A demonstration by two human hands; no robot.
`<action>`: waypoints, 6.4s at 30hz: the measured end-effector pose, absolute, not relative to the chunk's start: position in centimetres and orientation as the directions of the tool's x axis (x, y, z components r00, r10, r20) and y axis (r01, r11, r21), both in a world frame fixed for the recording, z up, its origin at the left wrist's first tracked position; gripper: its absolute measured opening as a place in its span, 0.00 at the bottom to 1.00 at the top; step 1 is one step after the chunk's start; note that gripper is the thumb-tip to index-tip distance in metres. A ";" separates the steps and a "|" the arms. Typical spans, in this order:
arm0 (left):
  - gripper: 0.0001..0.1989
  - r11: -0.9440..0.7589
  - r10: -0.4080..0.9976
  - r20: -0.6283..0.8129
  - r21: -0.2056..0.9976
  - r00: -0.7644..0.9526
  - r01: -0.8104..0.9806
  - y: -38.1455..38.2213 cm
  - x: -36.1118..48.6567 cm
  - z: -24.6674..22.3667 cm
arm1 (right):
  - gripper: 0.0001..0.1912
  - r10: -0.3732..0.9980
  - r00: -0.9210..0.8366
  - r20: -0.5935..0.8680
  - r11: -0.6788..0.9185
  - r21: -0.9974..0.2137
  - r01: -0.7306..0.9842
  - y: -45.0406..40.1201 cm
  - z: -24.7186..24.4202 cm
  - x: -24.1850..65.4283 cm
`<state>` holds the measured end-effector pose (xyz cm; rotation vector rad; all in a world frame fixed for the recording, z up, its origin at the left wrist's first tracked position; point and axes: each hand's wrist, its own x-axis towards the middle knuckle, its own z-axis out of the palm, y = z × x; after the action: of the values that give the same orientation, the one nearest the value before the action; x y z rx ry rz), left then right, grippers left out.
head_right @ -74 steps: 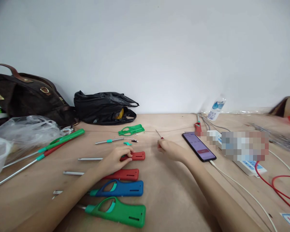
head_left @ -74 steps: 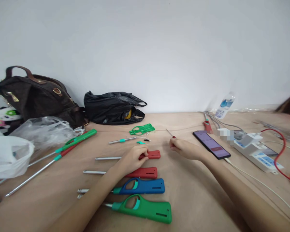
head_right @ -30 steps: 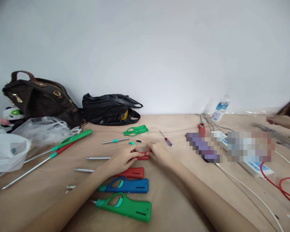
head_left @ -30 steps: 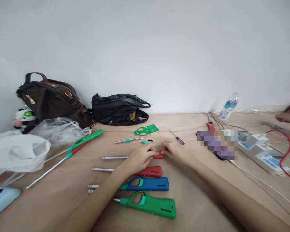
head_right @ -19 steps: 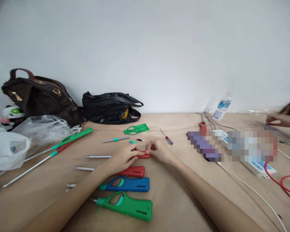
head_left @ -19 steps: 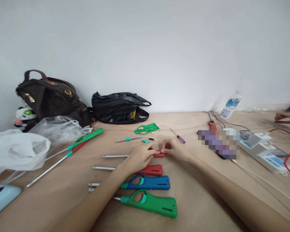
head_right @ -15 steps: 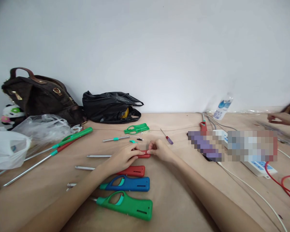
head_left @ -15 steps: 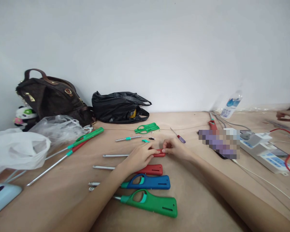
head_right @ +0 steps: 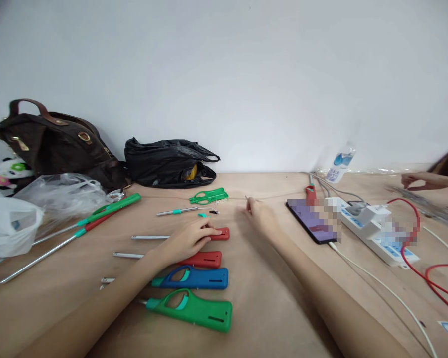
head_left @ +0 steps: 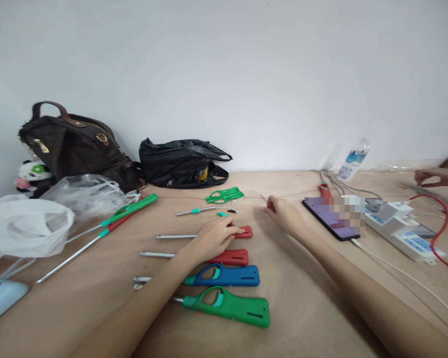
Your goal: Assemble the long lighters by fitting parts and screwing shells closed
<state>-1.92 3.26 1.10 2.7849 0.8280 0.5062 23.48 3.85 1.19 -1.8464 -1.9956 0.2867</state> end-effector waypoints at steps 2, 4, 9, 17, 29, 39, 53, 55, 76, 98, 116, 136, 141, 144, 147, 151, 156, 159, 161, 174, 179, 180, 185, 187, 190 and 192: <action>0.17 -0.824 0.559 0.263 0.282 0.786 0.491 3.3 -1.9 1.1 | 0.10 0.987 0.033 0.158 0.017 -0.305 0.952 3.8 1.0 24.6; 0.17 -0.823 0.559 0.262 0.287 0.787 0.490 3.3 -1.9 1.1 | 0.09 0.987 0.064 0.144 -0.029 -0.229 0.973 3.7 0.7 25.4; 0.16 -0.826 0.559 0.268 0.267 0.785 0.496 3.3 -1.9 1.0 | 0.08 0.977 0.114 0.183 -0.078 -0.196 0.977 4.0 1.8 26.5; 0.16 -0.829 0.555 0.285 0.269 0.782 0.490 3.3 -1.9 1.2 | 0.15 0.919 0.048 0.390 0.367 -0.895 0.255 3.9 5.0 24.2; 0.17 -0.843 0.534 0.305 0.259 0.789 0.471 3.2 -1.8 1.3 | 0.12 0.878 -0.169 0.448 0.466 -0.881 0.087 2.7 3.2 21.6; 0.15 -0.853 0.520 0.321 0.241 0.792 0.463 3.2 -1.9 1.3 | 0.11 0.878 -0.181 0.443 0.460 -0.886 0.063 3.0 2.9 21.5; 0.16 -0.852 0.522 0.327 0.241 0.788 0.465 3.3 -1.8 1.0 | 0.10 0.854 -0.201 0.479 0.511 -0.845 0.160 1.7 3.7 21.0; 0.16 -0.855 0.518 0.326 0.234 0.791 0.464 3.4 -1.8 1.0 | 0.10 0.859 -0.199 0.472 0.504 -0.849 0.159 1.8 3.7 21.0; 0.16 -0.851 0.525 0.309 0.208 0.793 0.482 3.4 -1.7 0.9 | 0.04 0.811 -0.324 0.488 0.586 -0.666 0.463 0.7 4.3 19.4; 0.20 -0.853 0.522 0.312 0.212 0.794 0.477 3.2 -1.7 0.8 | 0.13 0.877 0.009 0.480 0.472 -0.867 0.162 3.0 2.5 19.8; 0.18 -0.851 0.523 0.313 0.243 0.793 0.465 3.2 -1.6 1.2 | 0.10 0.863 -0.063 0.502 0.503 -0.841 0.197 2.6 2.8 19.9; 0.16 -0.843 0.537 0.297 0.230 0.790 0.487 3.1 -1.8 1.1 | 0.12 0.738 -0.552 0.388 0.563 0.096 0.821 2.2 8.6 19.6; 0.15 -0.852 0.522 0.309 0.229 0.795 0.471 3.2 -1.8 1.1 | 0.06 0.749 -0.583 0.316 0.525 0.253 0.812 2.2 9.2 19.8; 0.16 -0.849 0.526 0.297 0.233 0.797 0.474 3.3 -1.8 1.0 | 0.04 0.739 -0.618 0.270 0.529 0.337 0.779 2.1 9.7 19.9; 0.16 -0.846 0.531 0.293 0.235 0.795 0.479 3.4 -1.8 0.9 | 0.10 0.760 -0.613 0.216 0.496 0.416 0.762 1.8 10.1 19.4; 0.16 -0.847 0.530 0.302 0.224 0.792 0.482 3.4 -1.8 0.8 | 0.11 0.798 -0.573 0.188 0.462 0.418 0.782 1.3 10.7 18.8; 0.16 -0.849 0.527 0.302 0.219 0.794 0.481 3.5 -1.8 0.8 | 0.09 0.787 -0.607 0.108 0.521 0.411 0.748 1.3 11.1 18.6; 0.16 -0.841 0.541 0.303 0.218 0.785 0.496 3.5 -1.8 0.8 | 0.12 0.785 -0.612 0.096 0.524 0.423 0.739 1.5 11.0 18.4; 0.16 -0.839 0.544 0.303 0.223 0.782 0.497 3.5 -1.8 0.8 | 0.12 0.784 -0.610 0.118 0.522 0.407 0.750 1.4 11.0 18.4; 0.16 -0.833 0.552 0.280 0.213 0.785 0.510 3.3 -1.8 0.9 | 0.12 0.795 -0.603 0.069 0.549 0.342 0.763 1.3 11.4 18.5; 0.15 -0.853 0.522 0.321 0.208 0.790 0.479 3.3 -1.8 0.9 | 0.10 0.822 -0.564 0.086 0.501 0.362 0.786 1.5 11.2 18.5; 0.15 -0.854 0.520 0.323 0.208 0.791 0.477 3.3 -1.8 0.9 | 0.11 0.824 -0.559 0.092 0.487 0.390 0.782 1.5 11.1 18.4; 0.15 -0.855 0.518 0.321 0.201 0.793 0.478 3.2 -1.9 1.0 | 0.11 0.814 -0.568 0.125 0.507 0.324 0.799 1.1 10.7 18.7; 0.15 -0.853 0.523 0.314 0.203 0.793 0.482 3.2 -1.8 1.0 | 0.10 0.802 -0.583 0.132 0.543 0.247 0.803 1.1 10.8 19.0; 0.15 -0.850 0.527 0.302 0.209 0.795 0.484 3.2 -1.8 1.0 | 0.08 0.825 -0.559 0.088 0.521 0.268 0.811 1.4 10.8 18.9; 0.16 -0.851 0.525 0.307 0.209 0.794 0.482 3.2 -1.8 1.0 | 0.14 0.853 -0.516 0.081 0.466 0.328 0.821 1.6 10.9 18.8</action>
<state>-1.82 3.25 0.99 2.8608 0.8062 0.5424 18.76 1.58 10.86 -1.5857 -2.7696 -0.5349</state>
